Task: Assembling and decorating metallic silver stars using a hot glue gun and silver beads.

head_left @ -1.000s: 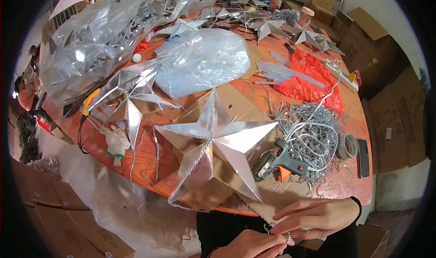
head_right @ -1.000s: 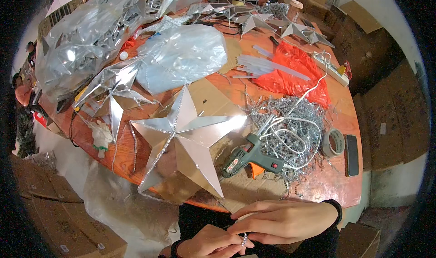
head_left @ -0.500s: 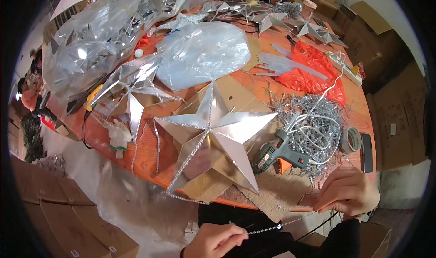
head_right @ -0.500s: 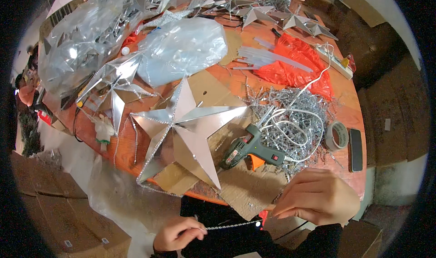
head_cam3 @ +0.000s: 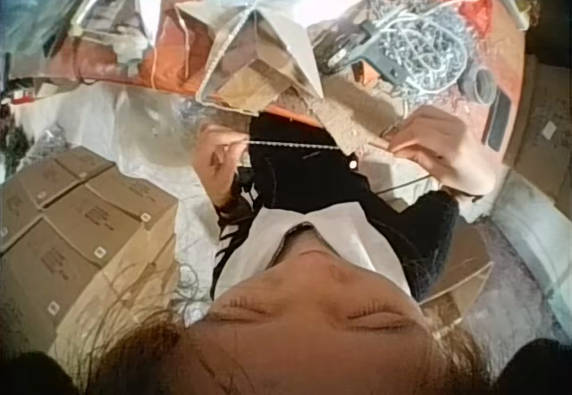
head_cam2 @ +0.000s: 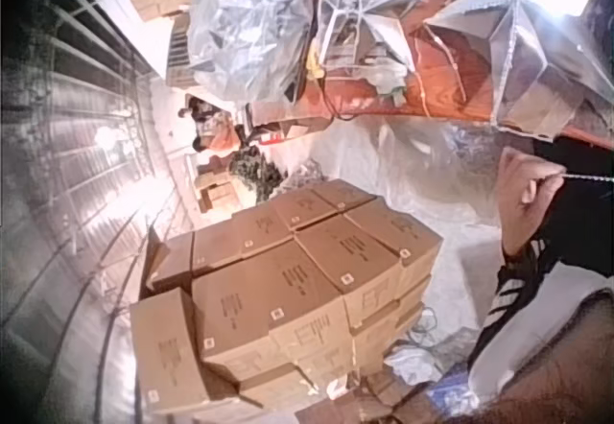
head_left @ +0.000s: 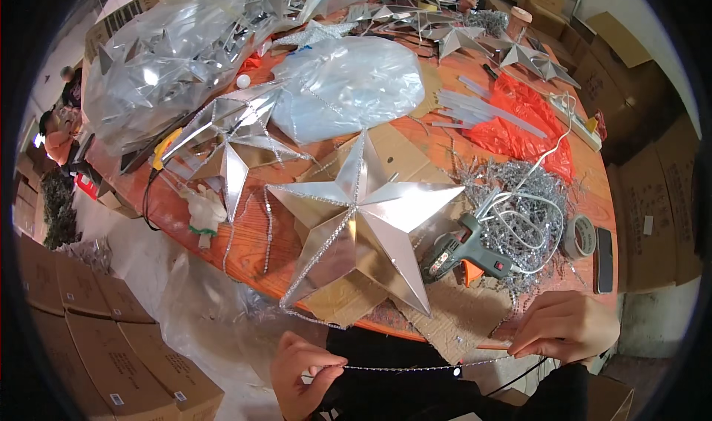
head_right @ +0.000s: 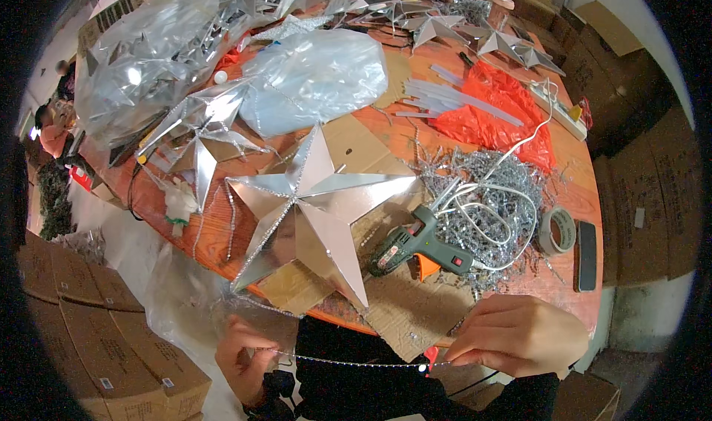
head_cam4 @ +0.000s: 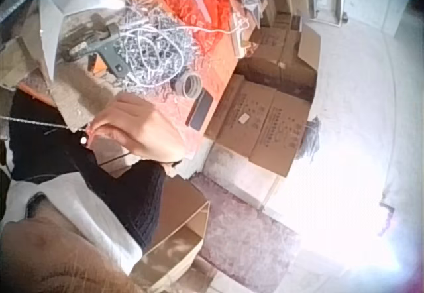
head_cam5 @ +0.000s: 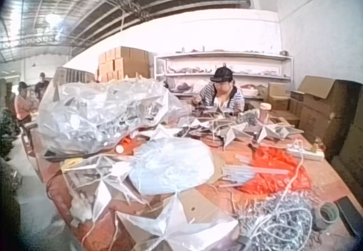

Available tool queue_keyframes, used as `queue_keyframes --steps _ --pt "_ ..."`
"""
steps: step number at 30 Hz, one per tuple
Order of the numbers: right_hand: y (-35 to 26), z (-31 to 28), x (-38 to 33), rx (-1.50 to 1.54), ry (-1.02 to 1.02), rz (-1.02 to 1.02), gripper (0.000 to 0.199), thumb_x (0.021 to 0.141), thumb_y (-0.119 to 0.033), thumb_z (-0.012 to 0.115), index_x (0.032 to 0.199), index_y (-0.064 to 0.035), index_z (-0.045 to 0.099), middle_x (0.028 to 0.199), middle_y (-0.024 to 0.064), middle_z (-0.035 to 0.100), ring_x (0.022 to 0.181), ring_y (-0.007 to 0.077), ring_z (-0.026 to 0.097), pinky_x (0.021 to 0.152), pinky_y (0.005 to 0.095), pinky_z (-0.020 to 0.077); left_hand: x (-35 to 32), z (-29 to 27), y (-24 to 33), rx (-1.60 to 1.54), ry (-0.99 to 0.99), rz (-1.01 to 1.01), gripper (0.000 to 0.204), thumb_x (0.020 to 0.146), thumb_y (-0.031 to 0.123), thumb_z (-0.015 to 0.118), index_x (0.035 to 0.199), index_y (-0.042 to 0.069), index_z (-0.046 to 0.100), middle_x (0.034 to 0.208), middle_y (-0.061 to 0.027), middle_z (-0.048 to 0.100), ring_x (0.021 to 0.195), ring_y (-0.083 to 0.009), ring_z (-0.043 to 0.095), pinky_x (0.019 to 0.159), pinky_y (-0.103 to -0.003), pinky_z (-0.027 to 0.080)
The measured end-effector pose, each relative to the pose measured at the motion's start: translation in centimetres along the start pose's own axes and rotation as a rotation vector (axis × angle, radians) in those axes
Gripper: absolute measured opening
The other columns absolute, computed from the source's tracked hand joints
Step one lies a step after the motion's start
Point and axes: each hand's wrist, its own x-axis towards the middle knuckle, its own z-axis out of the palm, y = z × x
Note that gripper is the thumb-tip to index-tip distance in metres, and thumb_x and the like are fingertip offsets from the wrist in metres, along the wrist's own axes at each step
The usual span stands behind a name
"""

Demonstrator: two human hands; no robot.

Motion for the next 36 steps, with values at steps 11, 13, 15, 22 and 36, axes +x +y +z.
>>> queue_keyframes --steps 11,13,15,22,36 --pt "1.6 1.9 1.5 0.120 -0.221 -0.129 0.015 0.087 -0.016 0.061 0.097 -0.0042 0.060 0.086 0.0071 0.059 0.082 0.0236 0.058 0.070 0.0344 0.0481 0.3 2.2 -1.4 -0.727 0.189 -0.044 0.016 0.078 0.002 0.066 0.091 0.001 0.055 0.088 -0.0115 0.056 0.082 -0.0220 0.056 0.071 -0.034 0.050" --pt "1.7 2.4 2.1 0.123 -0.283 -0.152 0.015 0.090 -0.017 0.057 0.098 -0.0040 0.059 0.085 0.0072 0.057 0.082 0.0240 0.057 0.070 0.0348 0.0478 0.2 2.5 -1.5 -0.845 0.196 -0.093 0.013 0.082 0.003 0.063 0.090 0.001 0.054 0.090 -0.0126 0.056 0.085 -0.0233 0.057 0.071 -0.035 0.051" --pt "1.8 3.0 2.4 0.143 -0.321 -0.170 0.014 0.091 -0.017 0.056 0.098 -0.0046 0.058 0.084 0.0074 0.056 0.082 0.0243 0.057 0.068 0.0352 0.0478 0.3 2.6 -1.6 -0.936 0.146 -0.108 0.009 0.087 0.007 0.060 0.090 0.001 0.054 0.091 -0.0148 0.058 0.089 -0.0257 0.059 0.071 -0.036 0.051" --pt "2.1 5.4 2.9 0.041 -0.430 -0.107 0.018 0.092 -0.021 0.055 0.102 -0.0056 0.056 0.088 0.0100 0.055 0.084 0.0279 0.057 0.069 0.0365 0.0499 0.5 3.6 0.2 -0.903 -0.067 -0.201 0.017 0.090 0.016 0.058 0.089 0.002 0.048 0.065 -0.0098 0.050 0.067 -0.0223 0.052 0.061 -0.035 0.046" --pt "-0.8 4.7 6.0 0.332 0.143 -0.077 0.024 0.085 -0.007 0.064 0.107 -0.0011 0.057 0.095 0.0124 0.059 0.086 0.0279 0.060 0.073 0.0359 0.0486 -0.1 6.2 1.2 -0.587 -0.438 -0.121 0.011 0.083 0.001 0.065 0.084 -0.001 0.054 0.076 -0.0079 0.061 0.070 -0.0084 0.058 0.064 -0.022 0.045"
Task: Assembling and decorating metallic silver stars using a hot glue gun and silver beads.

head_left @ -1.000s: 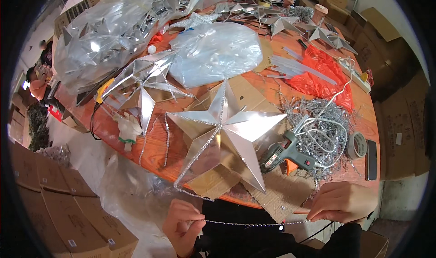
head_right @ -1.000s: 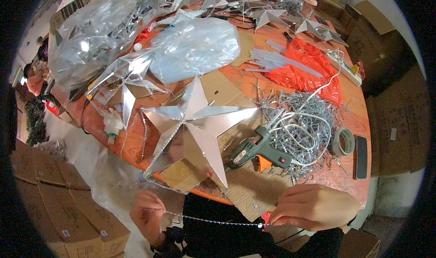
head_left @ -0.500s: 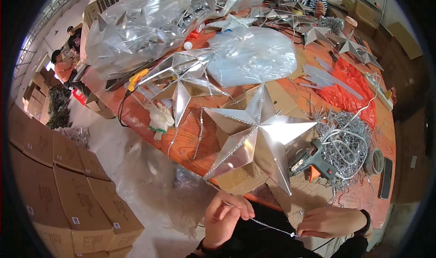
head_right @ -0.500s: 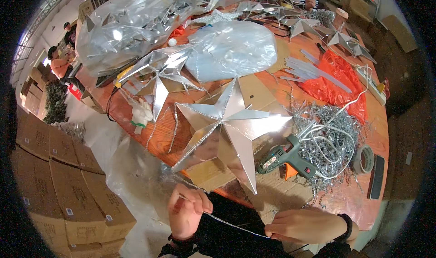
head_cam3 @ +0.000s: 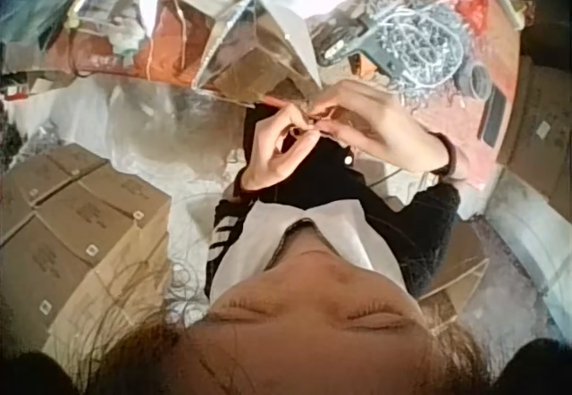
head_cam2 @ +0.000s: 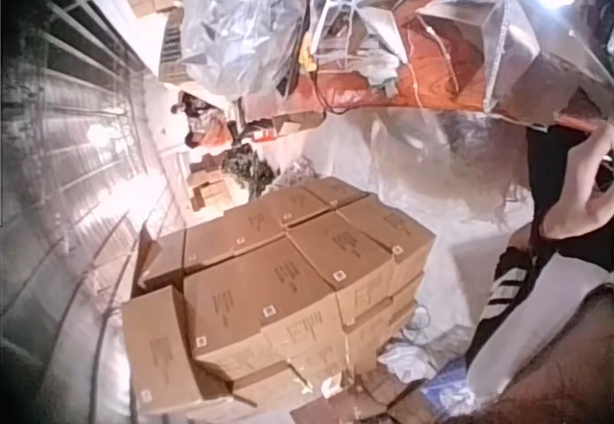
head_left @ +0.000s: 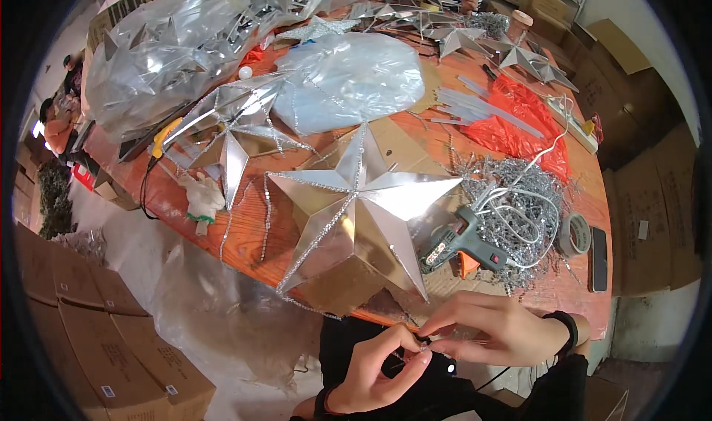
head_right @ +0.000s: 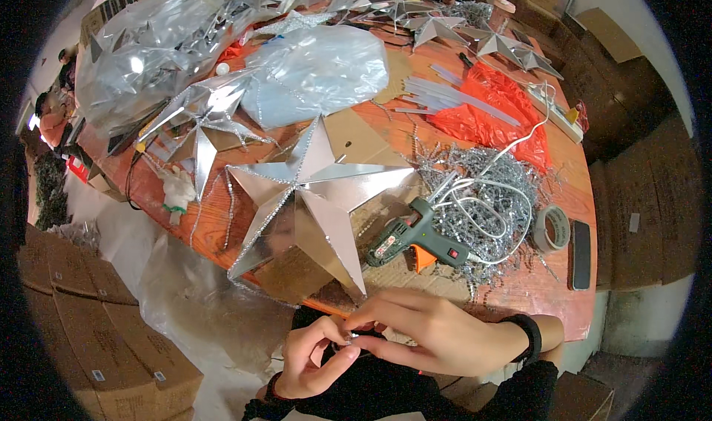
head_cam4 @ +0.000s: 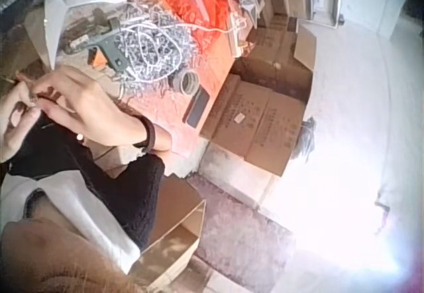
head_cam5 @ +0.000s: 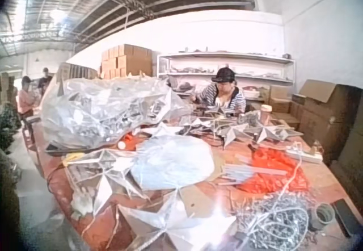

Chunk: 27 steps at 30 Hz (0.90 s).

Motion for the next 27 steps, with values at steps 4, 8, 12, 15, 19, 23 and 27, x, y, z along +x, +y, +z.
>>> queue_keyframes --steps 4,8,12,15,19,23,27 --pt "0.6 0.6 0.4 0.009 -0.006 -0.053 0.022 0.084 -0.005 0.064 0.105 -0.0007 0.057 0.093 0.0120 0.059 0.084 0.0268 0.060 0.072 0.0353 0.0484 0.1 -0.2 -0.3 0.015 -0.028 0.017 0.011 0.084 0.002 0.064 0.083 -0.001 0.053 0.073 -0.0072 0.060 0.067 -0.0083 0.057 0.062 -0.022 0.045" --pt "0.6 0.7 0.7 -0.001 0.001 -0.056 0.020 0.084 -0.002 0.064 0.103 -0.0003 0.057 0.091 0.0115 0.058 0.081 0.0256 0.060 0.070 0.0344 0.0482 -0.1 -0.1 0.4 0.067 0.032 -0.031 0.013 0.086 0.006 0.063 0.089 0.000 0.052 0.070 -0.0046 0.057 0.060 -0.0056 0.053 0.055 -0.021 0.042" --pt "0.8 0.8 0.7 -0.003 0.035 -0.087 0.018 0.083 -0.001 0.064 0.100 -0.0001 0.058 0.090 0.0113 0.059 0.080 0.0256 0.060 0.069 0.0337 0.0485 -0.3 -0.1 0.8 0.193 0.022 -0.065 0.014 0.088 0.007 0.062 0.095 0.001 0.051 0.064 -0.0014 0.053 0.052 -0.0043 0.048 0.048 -0.021 0.037" --pt "0.9 1.0 0.6 0.005 0.058 -0.084 0.017 0.083 -0.001 0.064 0.099 -0.0002 0.059 0.090 0.0113 0.060 0.080 0.0256 0.061 0.069 0.0336 0.0489 -0.4 -0.5 1.1 0.296 -0.016 -0.055 0.011 0.088 0.006 0.060 0.093 -0.001 0.053 0.069 -0.0056 0.057 0.056 -0.0070 0.054 0.051 -0.023 0.042" --pt "0.9 1.2 0.6 0.000 0.088 -0.060 0.018 0.082 -0.002 0.066 0.098 -0.0010 0.060 0.090 0.0106 0.062 0.081 0.0251 0.062 0.069 0.0331 0.0497 -0.6 -0.4 0.7 0.332 0.022 0.037 0.008 0.087 0.004 0.059 0.091 -0.001 0.054 0.072 -0.0077 0.061 0.058 -0.0120 0.060 0.052 -0.025 0.045" --pt "1.2 1.3 0.5 0.018 0.096 -0.043 0.019 0.080 -0.002 0.068 0.097 -0.0016 0.060 0.090 0.0098 0.063 0.081 0.0248 0.063 0.069 0.0326 0.0503 -0.6 -0.5 0.4 0.355 0.014 0.067 0.008 0.086 0.003 0.060 0.091 -0.001 0.055 0.071 -0.0080 0.061 0.056 -0.0144 0.061 0.051 -0.025 0.045" --pt "0.9 1.2 0.6 0.022 0.087 -0.009 0.020 0.078 -0.002 0.069 0.097 -0.0012 0.060 0.090 0.0099 0.063 0.081 0.0245 0.063 0.070 0.0323 0.0505 -0.5 -0.7 0.7 0.369 -0.004 0.044 0.009 0.085 0.003 0.061 0.091 0.000 0.056 0.070 -0.0083 0.061 0.054 -0.0158 0.060 0.049 -0.026 0.044"
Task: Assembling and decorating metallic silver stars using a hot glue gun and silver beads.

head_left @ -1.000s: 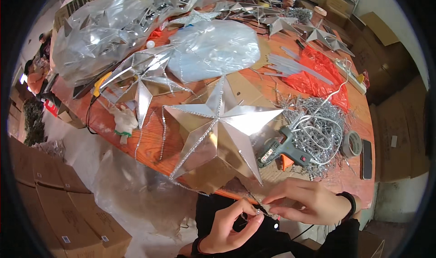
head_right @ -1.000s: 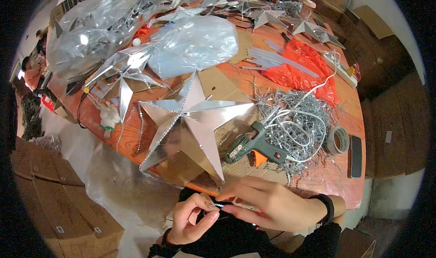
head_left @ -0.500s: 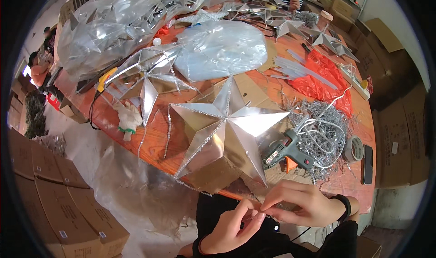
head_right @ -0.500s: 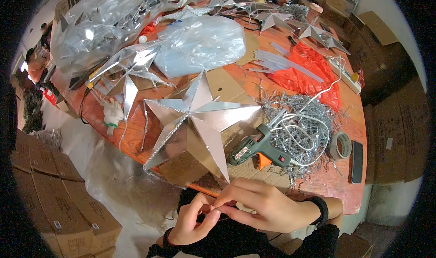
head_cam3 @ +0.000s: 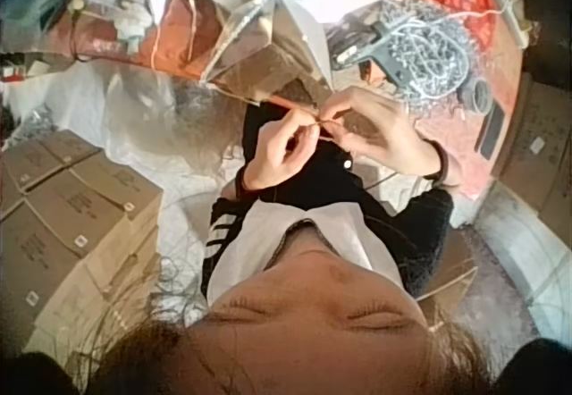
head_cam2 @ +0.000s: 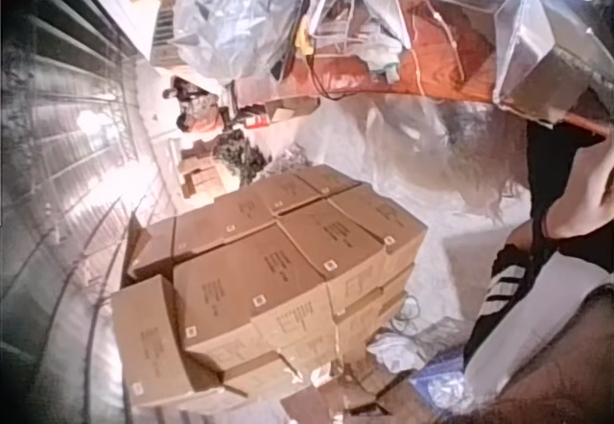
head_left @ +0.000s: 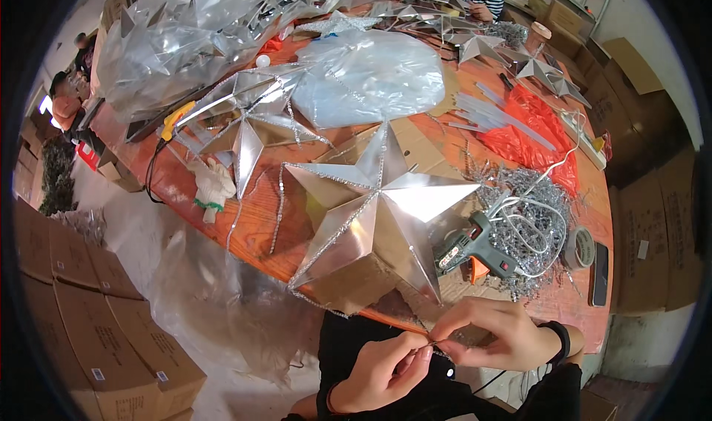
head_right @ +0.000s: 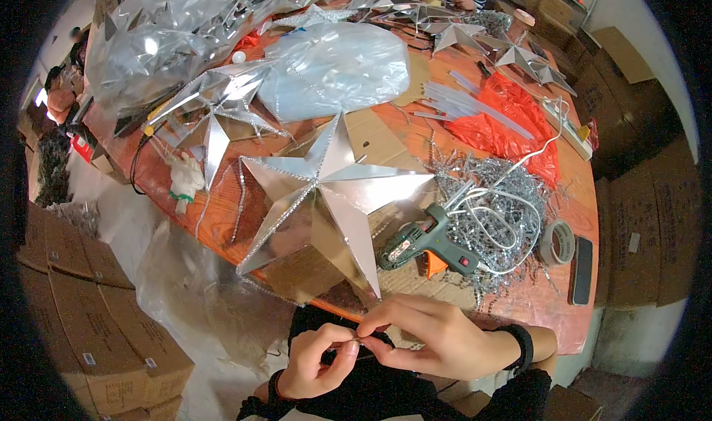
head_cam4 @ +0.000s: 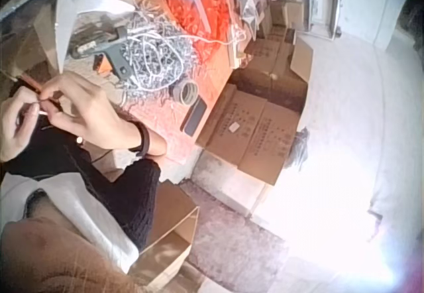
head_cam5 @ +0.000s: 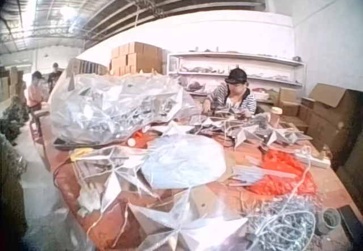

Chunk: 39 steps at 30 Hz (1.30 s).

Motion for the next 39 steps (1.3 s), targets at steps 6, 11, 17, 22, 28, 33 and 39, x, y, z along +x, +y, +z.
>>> queue_keyframes --steps 6,11,17,22,28,33,39 --pt "0.3 0.3 -0.1 0.006 0.012 0.014 0.022 0.076 -0.001 0.069 0.096 -0.0014 0.059 0.089 0.0091 0.062 0.080 0.0237 0.063 0.071 0.0320 0.0505 0.1 0.0 -0.1 0.029 0.003 0.010 0.011 0.083 0.003 0.063 0.091 0.002 0.056 0.067 -0.0068 0.058 0.049 -0.0153 0.057 0.046 -0.027 0.040" --pt "0.3 0.4 0.3 -0.054 0.010 -0.015 0.022 0.076 0.000 0.070 0.095 -0.0026 0.059 0.087 0.0084 0.061 0.079 0.0242 0.062 0.071 0.0324 0.0504 0.3 -0.1 -0.4 0.017 0.035 0.050 0.011 0.082 0.003 0.063 0.091 0.003 0.057 0.063 -0.0059 0.056 0.047 -0.0149 0.055 0.044 -0.027 0.039" --pt "0.1 0.5 0.7 -0.091 0.005 -0.039 0.023 0.075 0.000 0.070 0.094 -0.0026 0.059 0.086 0.0085 0.061 0.077 0.0245 0.061 0.070 0.0327 0.0501 0.4 -0.2 -0.6 -0.002 0.048 0.064 0.012 0.083 0.004 0.064 0.092 0.003 0.057 0.059 -0.0050 0.053 0.043 -0.0138 0.053 0.042 -0.027 0.037" --pt "-0.4 0.3 1.1 -0.131 -0.015 -0.032 0.023 0.075 0.000 0.070 0.095 -0.0023 0.058 0.084 0.0083 0.060 0.076 0.0236 0.061 0.069 0.0318 0.0499 0.3 -0.3 -0.6 -0.071 0.039 0.056 0.012 0.084 0.005 0.064 0.093 0.003 0.057 0.054 -0.0031 0.051 0.042 -0.0109 0.051 0.041 -0.025 0.035" --pt "-0.9 0.3 1.4 -0.175 -0.047 0.010 0.024 0.074 0.001 0.072 0.095 -0.0013 0.061 0.088 0.0077 0.063 0.078 0.0202 0.063 0.071 0.0304 0.0502 -0.6 -0.3 -1.7 -0.028 0.044 0.030 0.011 0.085 0.006 0.063 0.093 0.003 0.056 0.053 -0.0018 0.050 0.042 -0.0087 0.048 0.041 -0.024 0.034" --pt "-1.2 0.2 1.8 -0.152 -0.070 0.023 0.025 0.074 0.001 0.071 0.096 -0.0011 0.058 0.088 0.0088 0.059 0.078 0.0226 0.061 0.070 0.0313 0.0501 -0.6 -0.4 -1.9 -0.065 0.028 0.014 0.011 0.086 0.006 0.062 0.094 0.003 0.055 0.054 -0.0021 0.050 0.041 -0.0088 0.048 0.041 -0.025 0.034" --pt "-2.5 -1.2 1.9 -0.231 -0.030 -0.005 0.026 0.073 0.001 0.072 0.096 -0.0011 0.060 0.087 0.0080 0.061 0.078 0.0215 0.061 0.070 0.0313 0.0495 -1.0 -0.4 -2.3 -0.150 -0.046 -0.012 0.010 0.088 0.006 0.059 0.096 0.001 0.055 0.070 -0.0066 0.062 0.059 -0.0131 0.062 0.054 -0.024 0.046"
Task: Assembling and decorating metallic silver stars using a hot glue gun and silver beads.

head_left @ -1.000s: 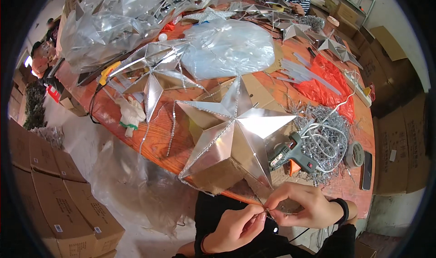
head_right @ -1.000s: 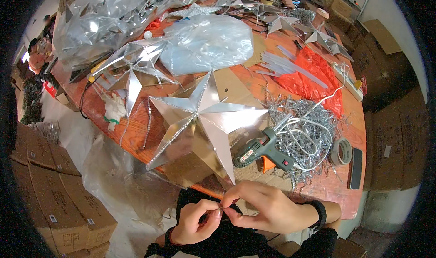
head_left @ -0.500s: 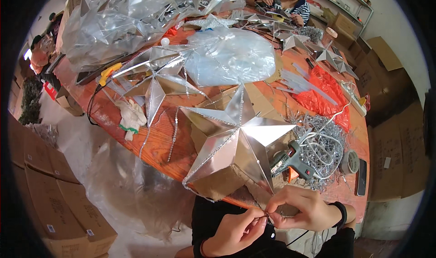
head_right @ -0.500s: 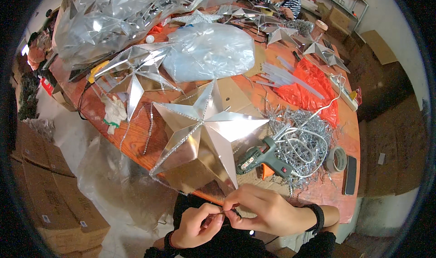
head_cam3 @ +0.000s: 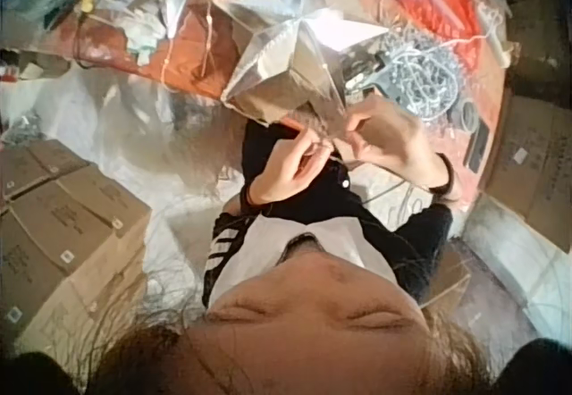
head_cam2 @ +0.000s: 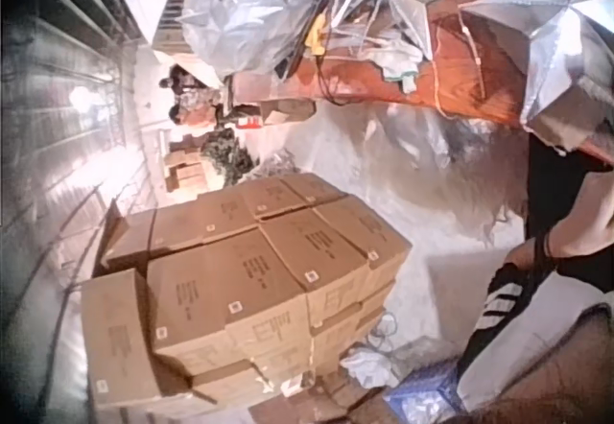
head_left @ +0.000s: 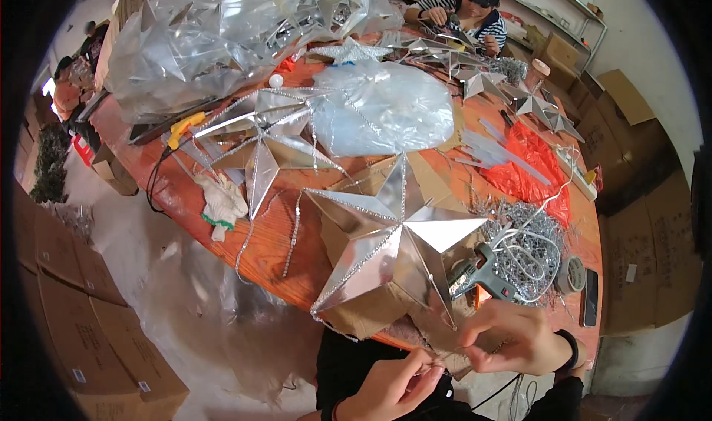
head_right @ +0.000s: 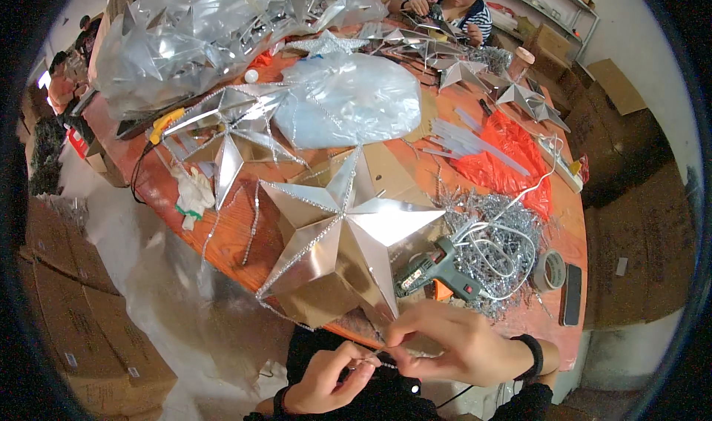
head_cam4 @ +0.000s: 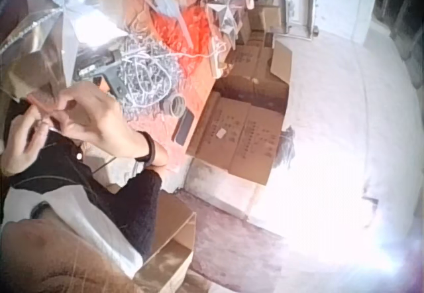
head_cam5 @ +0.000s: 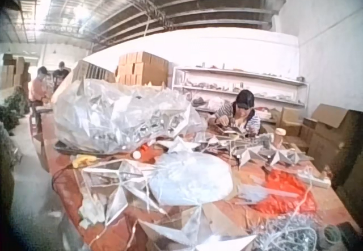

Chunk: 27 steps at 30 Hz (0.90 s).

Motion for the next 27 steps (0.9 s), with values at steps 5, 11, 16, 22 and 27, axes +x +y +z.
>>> queue_keyframes --steps 5,11,16,22,27 --pt "-0.7 -1.3 0.2 -0.170 0.149 0.023 0.021 0.075 0.000 0.070 0.094 -0.0003 0.061 0.086 0.0081 0.062 0.077 0.0208 0.062 0.070 0.0304 0.0494 1.0 0.6 0.0 0.011 0.050 0.234 0.010 0.091 0.007 0.056 0.096 -0.002 0.057 0.074 -0.0102 0.061 0.058 -0.0196 0.057 0.053 -0.028 0.043" --pt "-0.2 -1.3 1.0 -0.238 0.200 0.092 0.021 0.074 0.002 0.070 0.092 -0.0006 0.059 0.086 0.0080 0.059 0.075 0.0199 0.060 0.068 0.0289 0.0496 1.4 0.7 0.2 0.073 -0.004 0.288 0.011 0.090 0.007 0.057 0.088 -0.003 0.056 0.068 -0.0121 0.056 0.053 -0.0259 0.053 0.048 -0.031 0.039" --pt "0.9 -1.7 2.2 -0.351 0.285 0.061 0.023 0.072 0.004 0.069 0.092 -0.0015 0.058 0.085 0.0085 0.059 0.077 0.0211 0.062 0.069 0.0299 0.0502 1.6 0.9 0.7 0.006 -0.059 0.279 0.012 0.092 0.009 0.055 0.086 0.000 0.057 0.065 -0.0128 0.054 0.052 -0.0269 0.053 0.048 -0.032 0.040" --pt "1.7 -2.6 3.9 -0.393 0.303 0.034 0.022 0.073 0.003 0.068 0.092 -0.0001 0.057 0.085 0.0109 0.057 0.077 0.0239 0.062 0.069 0.0318 0.0503 1.7 0.6 1.2 -0.045 -0.130 0.263 0.011 0.091 0.008 0.054 0.085 0.000 0.058 0.069 -0.0128 0.058 0.058 -0.0276 0.057 0.053 -0.033 0.044" --pt "2.1 -2.6 5.3 -0.428 0.243 0.005 0.018 0.077 -0.002 0.065 0.092 0.0001 0.056 0.083 0.0122 0.055 0.076 0.0281 0.060 0.069 0.0347 0.0498 1.9 1.3 1.3 -0.062 -0.168 0.230 0.011 0.091 0.009 0.054 0.087 0.000 0.059 0.074 -0.0135 0.060 0.063 -0.0289 0.059 0.056 -0.034 0.046"
